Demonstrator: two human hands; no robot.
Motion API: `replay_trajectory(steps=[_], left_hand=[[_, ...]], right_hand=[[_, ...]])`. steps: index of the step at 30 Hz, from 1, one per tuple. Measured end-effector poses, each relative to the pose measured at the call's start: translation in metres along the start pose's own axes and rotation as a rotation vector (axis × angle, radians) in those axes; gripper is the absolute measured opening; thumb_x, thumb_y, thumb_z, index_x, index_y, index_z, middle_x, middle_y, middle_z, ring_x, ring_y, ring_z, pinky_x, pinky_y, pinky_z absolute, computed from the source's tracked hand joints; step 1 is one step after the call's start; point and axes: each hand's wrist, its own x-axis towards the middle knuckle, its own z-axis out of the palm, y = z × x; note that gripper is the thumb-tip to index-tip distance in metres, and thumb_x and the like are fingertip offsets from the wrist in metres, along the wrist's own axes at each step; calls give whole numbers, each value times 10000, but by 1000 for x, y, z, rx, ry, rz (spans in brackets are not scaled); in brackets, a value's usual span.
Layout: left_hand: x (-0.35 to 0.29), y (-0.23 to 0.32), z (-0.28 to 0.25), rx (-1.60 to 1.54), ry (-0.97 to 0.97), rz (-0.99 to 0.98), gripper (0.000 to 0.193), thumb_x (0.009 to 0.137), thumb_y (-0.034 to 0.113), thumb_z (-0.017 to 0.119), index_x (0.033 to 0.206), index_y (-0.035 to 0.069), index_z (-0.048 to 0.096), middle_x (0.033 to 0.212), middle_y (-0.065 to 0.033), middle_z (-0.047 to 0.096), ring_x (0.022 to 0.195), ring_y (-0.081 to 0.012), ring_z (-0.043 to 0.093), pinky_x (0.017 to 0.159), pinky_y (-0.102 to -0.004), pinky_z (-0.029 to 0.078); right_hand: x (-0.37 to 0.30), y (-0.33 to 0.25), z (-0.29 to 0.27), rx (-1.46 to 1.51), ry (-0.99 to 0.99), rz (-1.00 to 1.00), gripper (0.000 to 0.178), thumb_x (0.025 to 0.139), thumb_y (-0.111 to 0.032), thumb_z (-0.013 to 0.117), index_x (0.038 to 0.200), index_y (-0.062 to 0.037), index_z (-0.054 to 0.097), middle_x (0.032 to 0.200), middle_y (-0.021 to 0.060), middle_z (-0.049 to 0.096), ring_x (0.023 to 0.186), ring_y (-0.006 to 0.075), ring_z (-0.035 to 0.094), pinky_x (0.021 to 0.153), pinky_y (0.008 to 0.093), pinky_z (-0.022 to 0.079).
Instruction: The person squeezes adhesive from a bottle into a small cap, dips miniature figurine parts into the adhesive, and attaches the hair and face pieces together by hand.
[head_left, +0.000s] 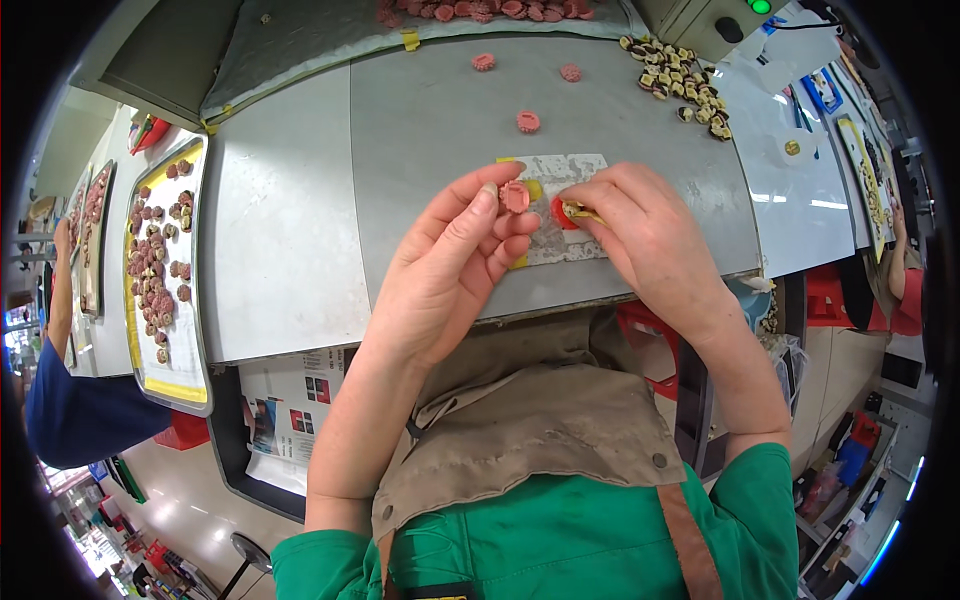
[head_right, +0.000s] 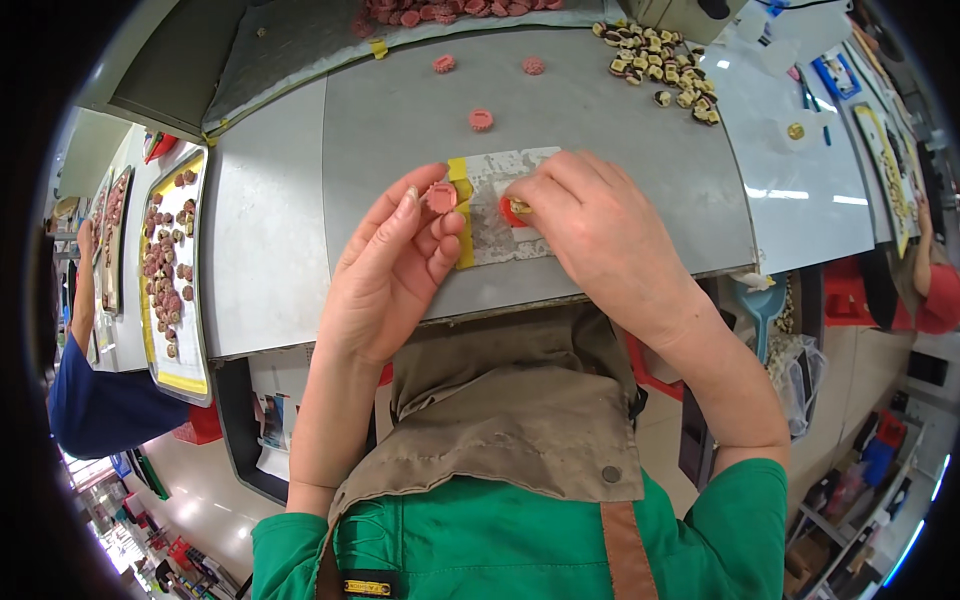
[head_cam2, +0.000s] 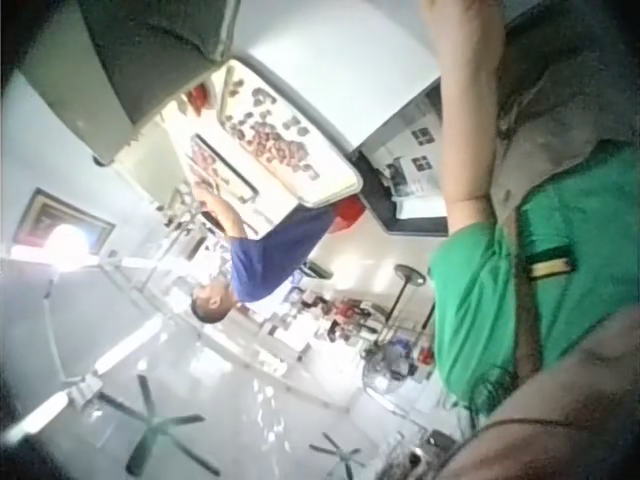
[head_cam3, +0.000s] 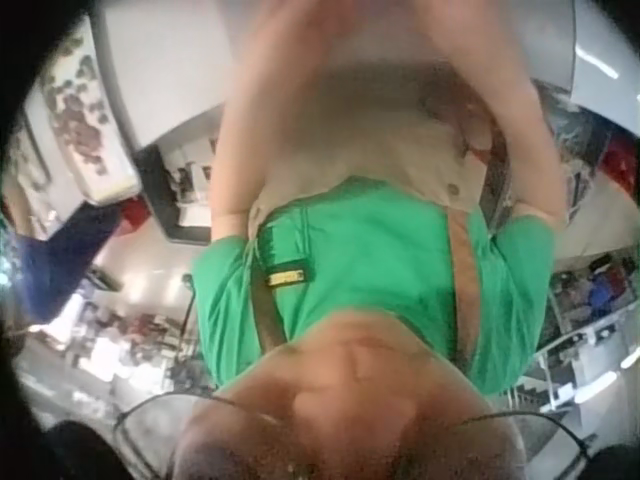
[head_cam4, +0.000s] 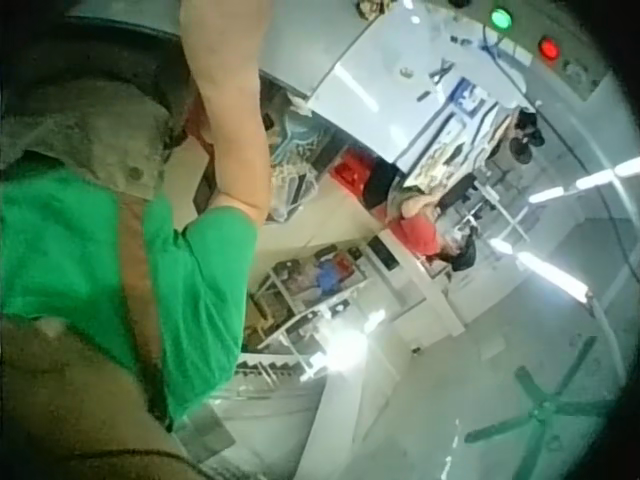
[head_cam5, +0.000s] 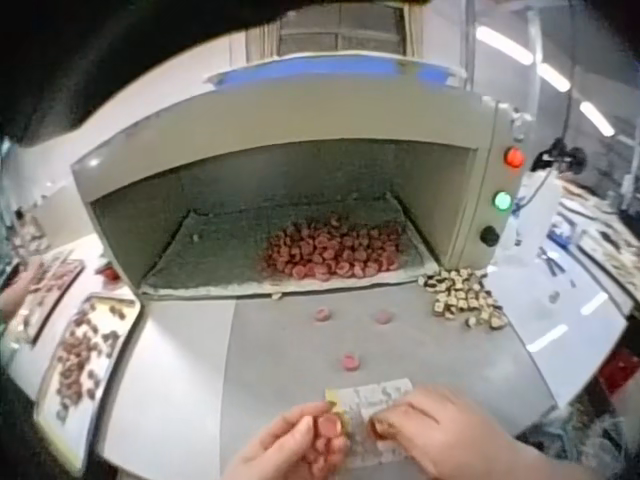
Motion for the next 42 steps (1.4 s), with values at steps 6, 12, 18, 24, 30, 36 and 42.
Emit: replay_trajectory(steps=[6,12,18,24,30,36,42], left_hand=[[3,-4,-11,4,-88,0,350,979,184,538,1290,29,493,1069,-32,584,958,-102,584,823,-228,476],[1,-3,-6,-10,-35,12,297,977,137,524,1254,30,510,1050,-28,596,934,-106,579,841,-240,473],[0,-6,5,145,1,25,296,956,185,584,1207,36,534,1094,-46,609,971,-119,581,864,-251,470],[1,-13,12,271,35,132,259,943,121,597,1170,3,552,1116,-67,608,1006,-117,581,879,-262,482],[-2,-34,12,477,86,432,199,913,34,616,1101,-29,594,1121,-82,598,981,-114,600,858,-243,492],[-5,-18,15,367,7,212,361,899,42,628,1229,-11,491,1097,-90,576,1005,-121,577,892,-254,476],[-8,-28,22,565,73,250,450,865,32,639,1264,-6,435,1049,-105,599,951,-121,590,846,-257,485]], right_hand=[[-10,5,6,276,90,120,198,825,17,626,1019,-18,614,950,110,591,841,248,587,714,317,479],[-9,0,-1,499,73,273,180,882,-14,598,1062,-10,592,1021,77,585,902,168,579,780,277,468],[-8,-15,10,887,121,373,173,918,-49,586,1088,-17,573,1042,48,583,954,124,557,842,258,448],[-4,-21,14,710,173,267,162,919,-61,596,1076,-27,581,1024,49,588,906,114,554,795,239,445],[-11,-18,26,726,262,214,183,895,-103,643,1061,-45,592,1005,60,586,888,142,558,770,242,448],[-11,-15,24,532,313,59,270,815,-135,725,1050,-68,610,1048,65,557,916,197,564,774,295,474],[-14,-8,34,421,340,0,344,714,-74,773,1019,-71,612,1015,74,560,905,224,565,766,327,493]])
